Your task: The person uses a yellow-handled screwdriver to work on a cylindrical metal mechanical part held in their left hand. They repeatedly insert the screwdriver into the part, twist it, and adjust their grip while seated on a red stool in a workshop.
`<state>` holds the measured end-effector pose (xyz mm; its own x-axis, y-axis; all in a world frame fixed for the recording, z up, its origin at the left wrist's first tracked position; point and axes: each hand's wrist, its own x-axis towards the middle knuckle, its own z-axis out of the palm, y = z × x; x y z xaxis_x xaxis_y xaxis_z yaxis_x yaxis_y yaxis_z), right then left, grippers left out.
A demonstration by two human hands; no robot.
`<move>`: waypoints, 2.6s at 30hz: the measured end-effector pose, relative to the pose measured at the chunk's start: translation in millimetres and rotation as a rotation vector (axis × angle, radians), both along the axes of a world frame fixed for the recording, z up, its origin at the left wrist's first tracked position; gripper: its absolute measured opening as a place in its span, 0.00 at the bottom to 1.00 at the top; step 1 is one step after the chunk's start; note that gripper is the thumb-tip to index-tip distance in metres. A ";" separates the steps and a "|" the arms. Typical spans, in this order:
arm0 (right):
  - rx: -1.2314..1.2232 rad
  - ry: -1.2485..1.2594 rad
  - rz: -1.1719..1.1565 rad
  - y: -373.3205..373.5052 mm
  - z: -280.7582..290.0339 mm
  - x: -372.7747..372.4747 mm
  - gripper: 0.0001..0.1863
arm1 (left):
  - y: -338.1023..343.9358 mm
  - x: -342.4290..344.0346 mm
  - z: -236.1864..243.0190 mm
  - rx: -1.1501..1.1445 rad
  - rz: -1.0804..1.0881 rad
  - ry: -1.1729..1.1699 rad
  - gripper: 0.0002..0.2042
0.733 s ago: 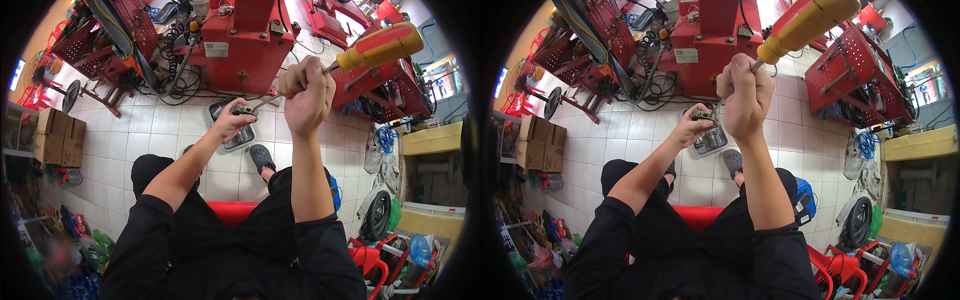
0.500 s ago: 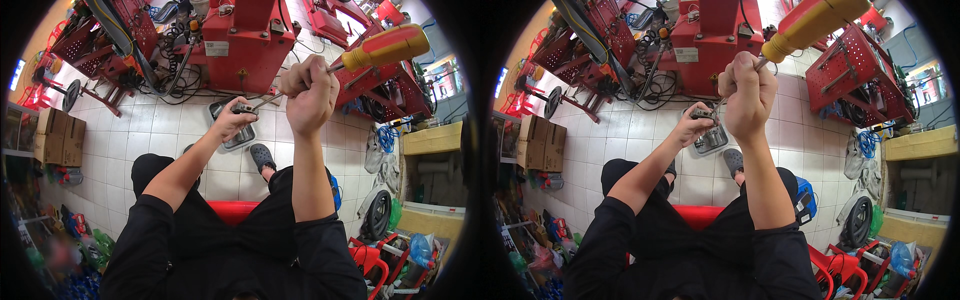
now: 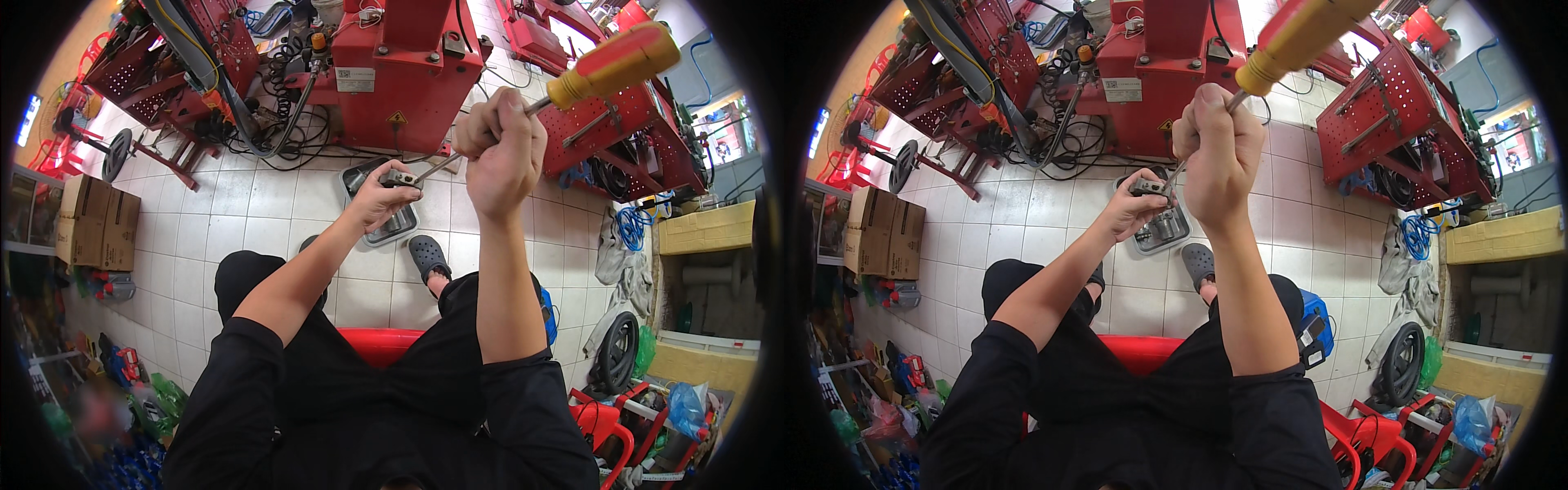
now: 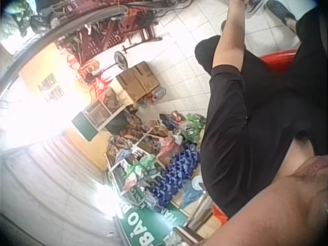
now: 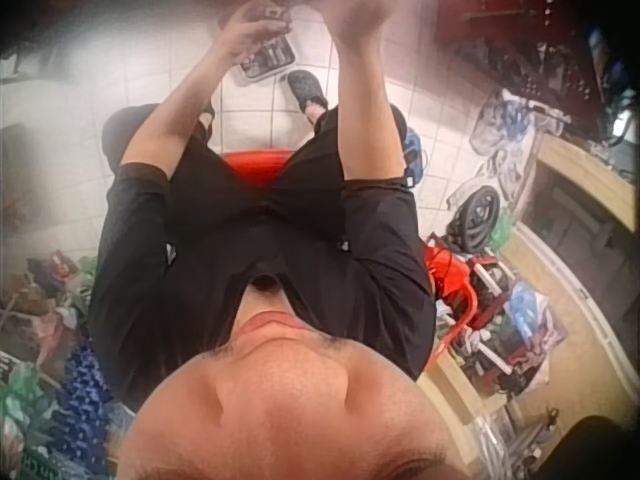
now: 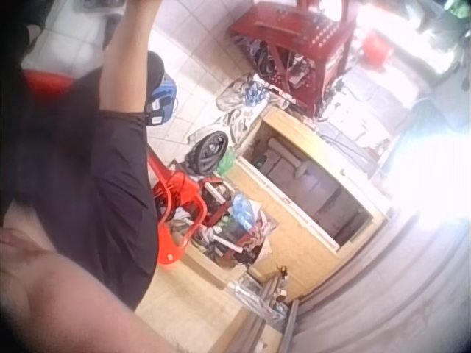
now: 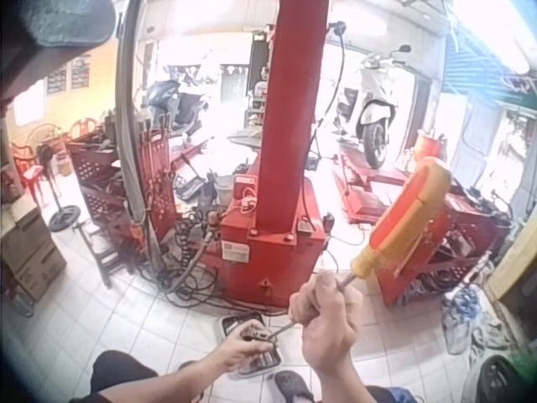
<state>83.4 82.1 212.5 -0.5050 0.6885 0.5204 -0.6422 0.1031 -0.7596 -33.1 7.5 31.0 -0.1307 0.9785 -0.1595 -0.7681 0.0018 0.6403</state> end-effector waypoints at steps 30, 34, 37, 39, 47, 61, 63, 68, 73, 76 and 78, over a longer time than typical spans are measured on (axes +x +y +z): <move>0.239 -0.522 -0.481 -4.9 8.4 -10.0 0.10 | 1.4 0.0 -14.5 -0.032 0.074 -0.108 0.15; 0.180 -0.447 -0.453 -6.0 3.1 -13.9 0.10 | 0.0 0.2 -13.2 -0.043 0.062 -0.098 0.14; 0.147 -0.377 -0.416 -6.4 1.9 -15.3 0.10 | -0.6 3.0 -7.9 -0.043 0.065 -0.125 0.17; 0.143 -0.387 -0.334 -4.8 6.5 -9.7 0.12 | -1.0 2.7 -5.4 -0.025 0.054 -0.119 0.16; 0.196 -0.488 -0.369 -2.2 7.3 -10.4 0.12 | -1.4 2.9 -6.2 -0.047 0.064 -0.124 0.16; 0.276 -0.487 -0.484 -5.0 12.0 -9.1 0.09 | -1.5 3.6 -8.8 0.010 0.050 -0.136 0.16; 0.317 -0.510 -0.544 -3.4 8.8 -12.1 0.08 | -0.3 -1.9 -19.5 0.005 0.024 -0.123 0.15; 0.218 -0.442 -0.472 0.0 7.7 -9.1 0.09 | 5.2 3.8 -14.5 0.013 0.005 -0.057 0.12; 0.241 -0.438 -0.432 3.1 5.0 -6.7 0.10 | 3.7 3.5 -3.6 -0.020 0.023 -0.094 0.16; 0.310 -0.558 -0.490 2.0 7.2 -3.7 0.10 | 3.2 3.3 -5.5 -0.017 0.021 -0.096 0.16; 0.274 -0.519 -0.483 0.6 7.4 -5.1 0.10 | 3.3 3.2 -5.9 -0.023 0.024 -0.098 0.16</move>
<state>78.3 82.6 219.9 -0.4069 0.7755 0.4828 -0.0453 0.5107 -0.8586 -29.8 10.8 25.1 -0.1365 0.9713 -0.1949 -0.8272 -0.0034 0.5619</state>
